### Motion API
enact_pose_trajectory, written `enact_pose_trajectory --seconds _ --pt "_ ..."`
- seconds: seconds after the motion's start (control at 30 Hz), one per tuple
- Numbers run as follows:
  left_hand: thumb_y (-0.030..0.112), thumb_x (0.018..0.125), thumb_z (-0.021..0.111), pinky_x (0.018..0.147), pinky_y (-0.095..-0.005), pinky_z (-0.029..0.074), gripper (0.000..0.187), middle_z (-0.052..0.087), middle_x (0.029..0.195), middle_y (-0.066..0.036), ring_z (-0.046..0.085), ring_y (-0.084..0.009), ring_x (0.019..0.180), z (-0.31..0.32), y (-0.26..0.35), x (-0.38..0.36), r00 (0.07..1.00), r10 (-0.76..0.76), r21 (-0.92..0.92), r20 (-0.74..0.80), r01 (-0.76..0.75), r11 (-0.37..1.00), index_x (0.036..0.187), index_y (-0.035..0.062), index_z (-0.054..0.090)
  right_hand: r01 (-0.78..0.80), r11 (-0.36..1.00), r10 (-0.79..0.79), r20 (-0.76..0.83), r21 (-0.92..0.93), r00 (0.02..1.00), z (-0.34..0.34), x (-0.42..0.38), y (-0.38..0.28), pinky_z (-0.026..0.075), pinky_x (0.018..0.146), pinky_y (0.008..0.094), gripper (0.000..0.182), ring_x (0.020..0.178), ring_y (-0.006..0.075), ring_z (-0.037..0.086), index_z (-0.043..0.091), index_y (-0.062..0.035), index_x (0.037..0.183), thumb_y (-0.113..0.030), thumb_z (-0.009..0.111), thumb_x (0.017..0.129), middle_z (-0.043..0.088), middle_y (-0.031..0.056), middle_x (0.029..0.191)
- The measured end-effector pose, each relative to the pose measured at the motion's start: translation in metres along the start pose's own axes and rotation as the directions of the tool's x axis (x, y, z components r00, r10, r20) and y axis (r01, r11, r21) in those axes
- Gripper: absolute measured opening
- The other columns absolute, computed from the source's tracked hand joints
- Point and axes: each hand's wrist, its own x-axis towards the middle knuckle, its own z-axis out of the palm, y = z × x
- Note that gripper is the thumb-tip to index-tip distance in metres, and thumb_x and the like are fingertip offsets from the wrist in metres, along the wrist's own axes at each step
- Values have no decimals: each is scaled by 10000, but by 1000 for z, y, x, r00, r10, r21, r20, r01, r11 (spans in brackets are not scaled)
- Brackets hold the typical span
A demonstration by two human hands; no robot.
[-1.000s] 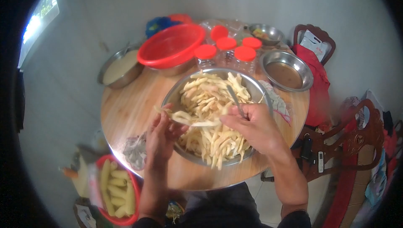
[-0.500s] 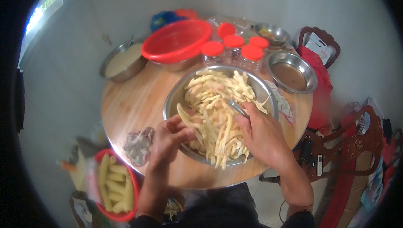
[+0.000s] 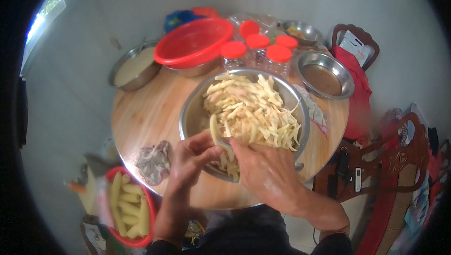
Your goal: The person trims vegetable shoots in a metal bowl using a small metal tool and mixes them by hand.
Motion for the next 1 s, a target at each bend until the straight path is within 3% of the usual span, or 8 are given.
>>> enact_pose_trajectory --seconds 0.03,0.13,0.27,0.37,0.47,0.7,0.93,1.0 --pt "91 968 721 835 -245 541 394 746 1150 -86 672 -90 953 0 -1 0 1000 24 38 1 -24 999 1328 -43 634 1 1000 -2 -32 -7 999 2 -1 0 541 599 438 310 682 337 701 691 -64 1205 -75 624 902 699 138 766" --pt "77 969 716 846 -246 544 387 749 1146 -86 668 -85 972 0 -2 0 1000 22 116 3 -22 993 1328 -46 637 -7 999 4 -67 -33 998 5 -5 -1 524 566 428 320 643 329 686 710 -72 1209 -68 648 895 680 123 731" --pt "65 930 748 848 -265 549 358 751 1096 -93 691 -127 952 8 2 -2 997 57 65 -42 -54 996 1254 -71 678 -16 995 11 -59 -93 998 4 -10 -5 530 551 417 339 629 322 687 700 -36 1195 -46 650 859 669 113 727" --pt "60 986 689 862 -251 551 311 754 1126 -76 663 -86 987 5 0 -3 996 88 136 1 -87 987 1279 -42 678 -3 991 -2 -37 -132 999 2 -13 -8 548 512 433 291 582 327 693 659 -39 1147 -58 625 858 665 124 718" --pt "69 988 689 861 -251 551 294 755 1119 -73 660 -83 980 5 0 -2 994 110 126 12 -110 986 1261 -40 691 -23 991 18 -32 -134 999 2 -14 -10 530 531 415 376 598 312 681 682 -14 1218 -41 656 844 662 100 725" --pt "65 991 683 860 -251 547 259 755 1084 -63 651 -77 971 8 1 -4 995 103 177 9 -103 979 1225 -40 713 -14 987 9 -28 -157 1000 3 -17 -9 526 524 411 382 583 303 669 686 -14 1215 -45 660 835 647 94 721" --pt "52 988 682 869 -274 554 290 752 1084 -59 656 -91 954 14 -4 -7 996 92 336 6 -88 938 1254 -62 691 -44 988 42 -15 -145 999 8 -15 -9 528 536 429 273 605 331 677 692 -17 1113 -60 653 847 663 120 720" --pt "52 981 690 863 -273 556 330 760 1063 -67 659 -87 943 13 -10 -5 992 122 304 6 -118 945 1292 -57 667 -67 987 69 9 -146 998 12 -11 -6 530 544 437 231 617 345 681 689 -16 1075 -61 648 852 672 133 723"
